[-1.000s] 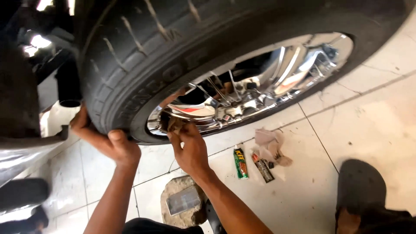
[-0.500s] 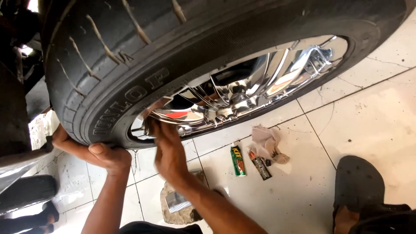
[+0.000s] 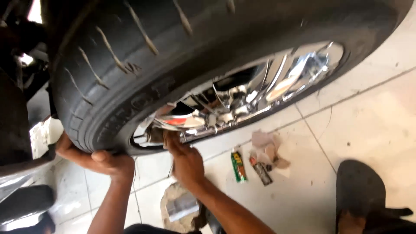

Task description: The person polishes the chrome rim of a car wheel using a cloth and metal polish.

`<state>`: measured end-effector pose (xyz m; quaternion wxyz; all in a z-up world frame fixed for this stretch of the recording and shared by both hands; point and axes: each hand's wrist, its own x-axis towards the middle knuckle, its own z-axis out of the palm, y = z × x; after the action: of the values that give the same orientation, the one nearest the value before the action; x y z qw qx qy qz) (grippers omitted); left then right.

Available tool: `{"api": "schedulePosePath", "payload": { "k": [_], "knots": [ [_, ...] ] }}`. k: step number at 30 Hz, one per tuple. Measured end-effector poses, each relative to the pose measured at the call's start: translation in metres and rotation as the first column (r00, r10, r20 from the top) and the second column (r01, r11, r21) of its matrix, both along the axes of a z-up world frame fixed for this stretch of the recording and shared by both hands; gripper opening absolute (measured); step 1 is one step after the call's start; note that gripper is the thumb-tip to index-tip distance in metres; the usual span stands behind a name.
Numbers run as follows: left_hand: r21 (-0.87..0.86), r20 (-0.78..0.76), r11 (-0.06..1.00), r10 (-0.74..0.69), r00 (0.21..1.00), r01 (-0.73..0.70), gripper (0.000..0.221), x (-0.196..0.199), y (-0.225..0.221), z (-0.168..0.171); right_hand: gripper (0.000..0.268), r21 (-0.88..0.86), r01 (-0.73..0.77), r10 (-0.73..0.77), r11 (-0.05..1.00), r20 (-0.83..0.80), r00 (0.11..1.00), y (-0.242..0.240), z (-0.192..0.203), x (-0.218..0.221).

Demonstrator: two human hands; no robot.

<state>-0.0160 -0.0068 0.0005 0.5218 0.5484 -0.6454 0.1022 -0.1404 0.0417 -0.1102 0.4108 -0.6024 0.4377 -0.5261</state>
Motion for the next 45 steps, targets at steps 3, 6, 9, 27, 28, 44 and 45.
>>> {"api": "schedulePosePath", "payload": {
  "k": [3, 6, 9, 27, 28, 44, 45],
  "knots": [
    [-0.008, 0.002, 0.999, 0.045, 0.999, -0.045, 0.095, -0.003, 0.000, -0.003, 0.076, 0.241, -0.200, 0.177, 0.950, 0.115, 0.978, 0.001, 0.018, 0.006],
    [-0.001, -0.003, 0.998, 0.055, 0.998, -0.055, 0.096, -0.010, 0.001, 0.001, 0.078, 0.204, -0.166, 0.144, 0.965, 0.117, 0.983, 0.002, 0.016, 0.005],
    [-0.012, -0.001, 1.000, -0.008, 1.000, 0.008, 0.100, -0.026, -0.001, 0.013, 0.081, 0.194, -0.102, 0.110, 0.976, -0.034, 0.993, 0.012, 0.006, -0.002],
    [-0.055, 0.006, 0.998, 0.019, 1.000, -0.019, 0.099, -0.003, 0.001, 0.007, 0.089, 0.143, -0.069, 0.070, 0.987, -0.002, 0.998, 0.012, -0.001, 0.022],
    [-0.067, 0.002, 0.998, 0.001, 1.000, -0.001, 0.098, -0.006, -0.001, 0.009, 0.091, 0.064, -0.008, 0.021, 0.998, -0.194, 0.981, 0.007, -0.009, 0.018],
    [-0.042, -0.004, 0.999, 0.021, 1.000, -0.021, 0.095, -0.003, 0.003, 0.002, 0.087, 0.330, -0.202, 0.161, 0.922, 0.147, 0.976, 0.019, 0.013, 0.029],
    [-0.044, 0.001, 0.999, 0.027, 1.000, -0.026, 0.095, -0.003, 0.005, 0.004, 0.087, 0.276, -0.163, 0.157, 0.947, 0.046, 0.987, 0.016, 0.007, 0.021]
  ]
}}
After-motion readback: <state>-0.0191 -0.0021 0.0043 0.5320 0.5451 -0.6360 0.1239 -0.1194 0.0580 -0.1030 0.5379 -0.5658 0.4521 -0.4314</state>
